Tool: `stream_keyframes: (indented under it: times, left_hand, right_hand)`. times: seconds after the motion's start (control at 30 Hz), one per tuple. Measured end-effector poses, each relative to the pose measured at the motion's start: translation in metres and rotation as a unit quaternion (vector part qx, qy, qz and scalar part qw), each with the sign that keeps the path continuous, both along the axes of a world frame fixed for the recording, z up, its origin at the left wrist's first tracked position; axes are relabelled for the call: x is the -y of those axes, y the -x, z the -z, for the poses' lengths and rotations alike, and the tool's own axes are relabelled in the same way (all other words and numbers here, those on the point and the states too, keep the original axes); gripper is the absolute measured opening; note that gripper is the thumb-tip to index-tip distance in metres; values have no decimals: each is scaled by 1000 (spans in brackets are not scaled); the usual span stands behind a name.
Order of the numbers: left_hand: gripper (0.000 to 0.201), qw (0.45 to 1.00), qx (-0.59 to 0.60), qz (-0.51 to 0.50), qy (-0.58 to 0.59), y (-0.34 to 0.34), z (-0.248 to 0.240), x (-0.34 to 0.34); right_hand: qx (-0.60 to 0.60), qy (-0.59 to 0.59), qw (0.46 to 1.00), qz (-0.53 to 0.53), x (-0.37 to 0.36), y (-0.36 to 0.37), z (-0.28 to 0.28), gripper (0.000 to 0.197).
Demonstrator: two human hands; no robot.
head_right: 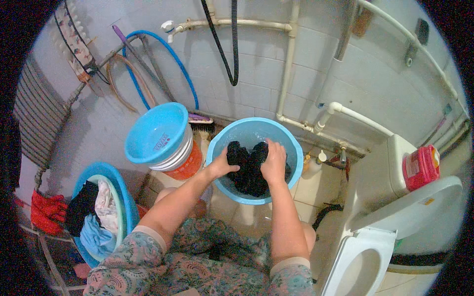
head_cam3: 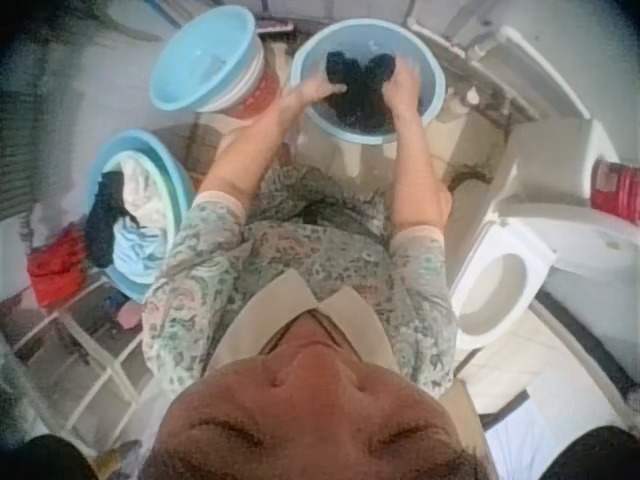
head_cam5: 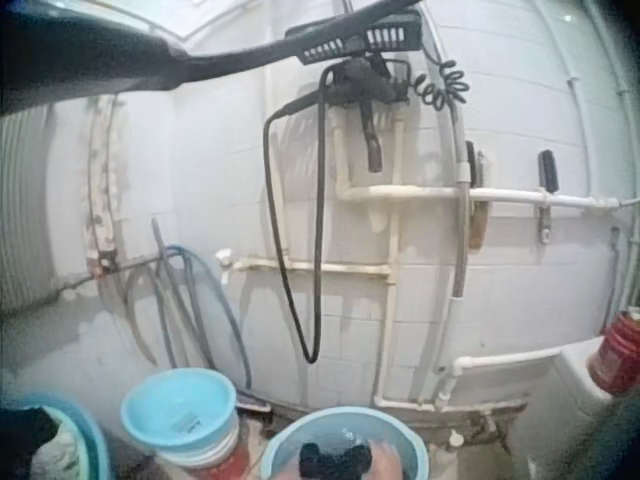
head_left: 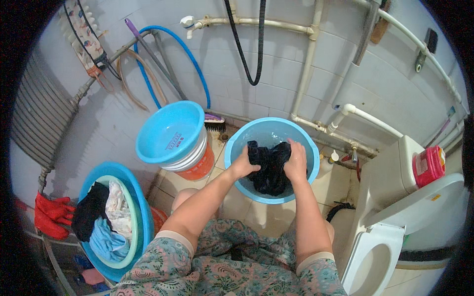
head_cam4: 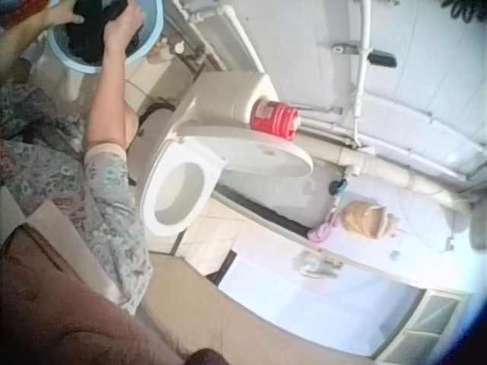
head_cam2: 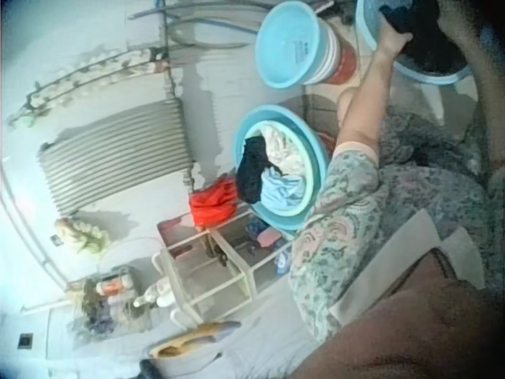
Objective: The person sits on the bathroom floor and washes a black garment by hand in a blue basin filled with water. They repeatedly submerge, scrub, and wring the fabric, then transfer it to a second basin. Finally, they pour the soapy water into the toilet and rinse their hands.
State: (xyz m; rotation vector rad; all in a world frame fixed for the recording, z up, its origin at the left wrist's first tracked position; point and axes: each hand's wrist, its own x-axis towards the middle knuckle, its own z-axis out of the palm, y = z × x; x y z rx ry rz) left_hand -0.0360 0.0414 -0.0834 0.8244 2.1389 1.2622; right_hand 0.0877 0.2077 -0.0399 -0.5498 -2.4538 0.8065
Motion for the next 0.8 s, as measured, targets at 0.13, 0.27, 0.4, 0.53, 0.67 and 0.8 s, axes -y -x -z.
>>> stream_keyframes:
  times: [0.13,0.27,0.4,0.53,0.67,0.8]
  left_hand:
    - [95,982,-79,-5,169,0,0,8]
    - [89,994,-68,-85,15,14,-8,15]
    - [68,938,234,-205,-151,25,-42,23]
    - [57,874,309,-248,-282,40,-53,27]
    - [53,882,290,-226,-296,41,-76,24]
    - [51,873,312,-221,-303,45,-89,22]
  right_hand:
    - [100,-91,991,1,18,3,20,60]
    - [246,-76,966,-24,43,14,44,71]
    - [331,-56,942,-25,53,26,61,76]
    - [356,-42,933,-23,48,35,87,73]
    - [377,-70,923,-5,46,43,117,68]
    - [396,-88,914,-3,39,46,165,62]
